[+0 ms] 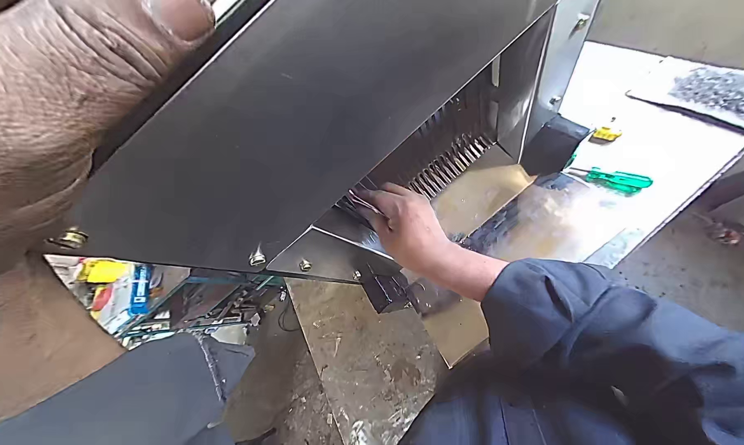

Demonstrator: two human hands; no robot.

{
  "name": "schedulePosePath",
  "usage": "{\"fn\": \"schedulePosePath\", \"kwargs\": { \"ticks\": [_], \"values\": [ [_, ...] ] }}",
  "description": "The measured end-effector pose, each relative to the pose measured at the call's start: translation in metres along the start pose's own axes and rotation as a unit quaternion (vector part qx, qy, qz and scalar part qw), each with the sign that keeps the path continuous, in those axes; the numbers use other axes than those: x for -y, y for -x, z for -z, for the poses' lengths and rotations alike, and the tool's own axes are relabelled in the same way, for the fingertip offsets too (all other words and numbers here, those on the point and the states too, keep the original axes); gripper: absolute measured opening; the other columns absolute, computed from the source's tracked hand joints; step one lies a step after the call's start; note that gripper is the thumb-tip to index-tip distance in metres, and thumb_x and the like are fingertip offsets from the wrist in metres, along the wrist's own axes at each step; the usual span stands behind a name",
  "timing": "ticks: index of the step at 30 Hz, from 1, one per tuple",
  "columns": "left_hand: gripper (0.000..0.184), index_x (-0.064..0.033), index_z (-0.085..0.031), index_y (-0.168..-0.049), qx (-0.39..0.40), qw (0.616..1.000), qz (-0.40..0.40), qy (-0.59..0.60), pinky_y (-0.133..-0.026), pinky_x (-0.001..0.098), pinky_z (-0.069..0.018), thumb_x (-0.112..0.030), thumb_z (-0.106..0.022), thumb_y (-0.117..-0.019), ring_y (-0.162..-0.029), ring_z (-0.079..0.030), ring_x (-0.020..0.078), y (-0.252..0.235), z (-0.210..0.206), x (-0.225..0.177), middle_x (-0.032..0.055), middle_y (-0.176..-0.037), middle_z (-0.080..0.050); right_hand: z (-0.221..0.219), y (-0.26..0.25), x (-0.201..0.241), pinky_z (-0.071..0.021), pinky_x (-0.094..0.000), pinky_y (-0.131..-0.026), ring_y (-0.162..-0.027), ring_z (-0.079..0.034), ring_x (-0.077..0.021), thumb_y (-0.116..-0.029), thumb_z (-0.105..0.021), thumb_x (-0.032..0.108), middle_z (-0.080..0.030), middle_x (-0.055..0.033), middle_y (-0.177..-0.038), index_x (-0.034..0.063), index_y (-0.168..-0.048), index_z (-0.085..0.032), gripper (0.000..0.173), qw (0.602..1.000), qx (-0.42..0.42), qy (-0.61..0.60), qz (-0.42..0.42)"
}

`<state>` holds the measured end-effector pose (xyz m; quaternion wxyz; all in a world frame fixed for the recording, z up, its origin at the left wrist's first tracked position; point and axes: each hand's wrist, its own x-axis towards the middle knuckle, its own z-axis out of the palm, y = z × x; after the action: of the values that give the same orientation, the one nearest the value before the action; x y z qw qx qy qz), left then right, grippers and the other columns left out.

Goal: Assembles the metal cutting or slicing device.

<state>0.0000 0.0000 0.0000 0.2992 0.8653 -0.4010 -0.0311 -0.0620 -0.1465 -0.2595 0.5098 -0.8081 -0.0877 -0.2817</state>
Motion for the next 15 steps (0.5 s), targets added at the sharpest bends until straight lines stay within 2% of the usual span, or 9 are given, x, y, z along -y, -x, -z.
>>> {"fn": "schedulePosePath", "kwargs": {
  "ticks": [2,3,6,9,11,13,15],
  "values": [
    [0.015,-0.0060,-0.070,-0.100,-0.022,0.999,-0.012,-0.029,-0.072,0.0223,-0.0634,-0.012,-0.057,-0.1031,-0.082,-0.073,0.0074,-0.002,-0.001,0.002,0.0004,-0.088,-0.073,0.003,-0.015,0.018,-0.0597,-0.0399,-0.082,-0.093,-0.072,-0.0213,-0.0937,-0.065,0.003,-0.074,-0.0105,-0.096,0.0033,-0.099,-0.077,0.013,0.995,-0.065,-0.043,0.058],
    [0.013,-0.0054,-0.070,-0.100,-0.036,0.998,-0.020,-0.044,-0.073,0.0220,-0.0622,-0.013,-0.059,-0.1016,-0.082,-0.071,0.0065,-0.001,-0.002,0.003,0.0001,-0.088,-0.072,0.000,-0.014,0.018,-0.0597,-0.0395,-0.082,-0.094,-0.072,-0.0215,-0.0936,-0.065,0.003,-0.074,-0.0108,-0.097,0.0034,-0.100,-0.077,0.013,0.994,-0.071,-0.047,0.064],
    [0.018,-0.0039,-0.069,-0.112,-0.056,0.995,-0.053,-0.068,-0.084,0.0249,-0.0622,-0.017,-0.062,-0.1022,-0.092,-0.072,0.0080,-0.001,0.001,0.006,0.0016,-0.101,-0.073,-0.005,0.005,-0.010,-0.0588,-0.0411,-0.086,-0.096,-0.071,-0.0228,-0.0987,-0.063,0.008,-0.073,-0.0107,-0.104,0.0054,-0.119,-0.076,0.023,1.000,-0.004,-0.002,0.006],
    [0.022,-0.0061,-0.068,-0.113,-0.047,0.989,-0.097,-0.103,-0.077,0.0220,-0.0608,-0.024,-0.063,-0.1015,-0.088,-0.071,0.0046,-0.001,-0.002,0.004,-0.0008,-0.100,-0.073,0.001,0.006,-0.005,-0.0583,-0.0434,-0.083,-0.093,-0.070,-0.0240,-0.0994,-0.063,0.009,-0.072,-0.0108,-0.103,0.0055,-0.117,-0.076,0.022,0.997,0.049,-0.005,-0.054],
    [0.031,-0.0051,-0.068,-0.117,-0.046,0.981,-0.128,-0.136,-0.080,0.0225,-0.0589,-0.030,-0.063,-0.1002,-0.090,-0.070,0.0051,-0.002,-0.004,0.000,0.0011,-0.104,-0.072,0.005,-0.007,0.006,-0.0589,-0.0424,-0.081,-0.091,-0.070,-0.0227,-0.0988,-0.064,0.010,-0.072,-0.0102,-0.099,0.0062,-0.115,-0.076,0.020,0.999,0.010,-0.030,-0.014],
    [0.031,-0.0057,-0.068,-0.118,-0.056,0.976,-0.159,-0.137,-0.085,0.0253,-0.0584,-0.030,-0.065,-0.0995,-0.095,-0.069,0.0081,0.000,-0.005,0.007,0.0029,-0.108,-0.072,0.005,-0.016,0.009,-0.0596,-0.0422,-0.081,-0.091,-0.071,-0.0225,-0.0967,-0.065,0.007,-0.073,-0.0103,-0.097,0.0054,-0.111,-0.077,0.019,0.997,-0.019,-0.057,0.039],
    [0.028,-0.0081,-0.068,-0.121,-0.051,0.972,-0.198,-0.119,-0.091,0.0291,-0.0581,-0.027,-0.065,-0.1006,-0.100,-0.069,0.0119,0.001,0.002,0.021,0.0035,-0.114,-0.070,0.017,-0.016,0.005,-0.0591,-0.0432,-0.081,-0.090,-0.070,-0.0229,-0.0983,-0.065,0.010,-0.072,-0.0107,-0.096,0.0046,-0.109,-0.077,0.017,0.996,0.034,-0.069,0.034]
  ]
}}
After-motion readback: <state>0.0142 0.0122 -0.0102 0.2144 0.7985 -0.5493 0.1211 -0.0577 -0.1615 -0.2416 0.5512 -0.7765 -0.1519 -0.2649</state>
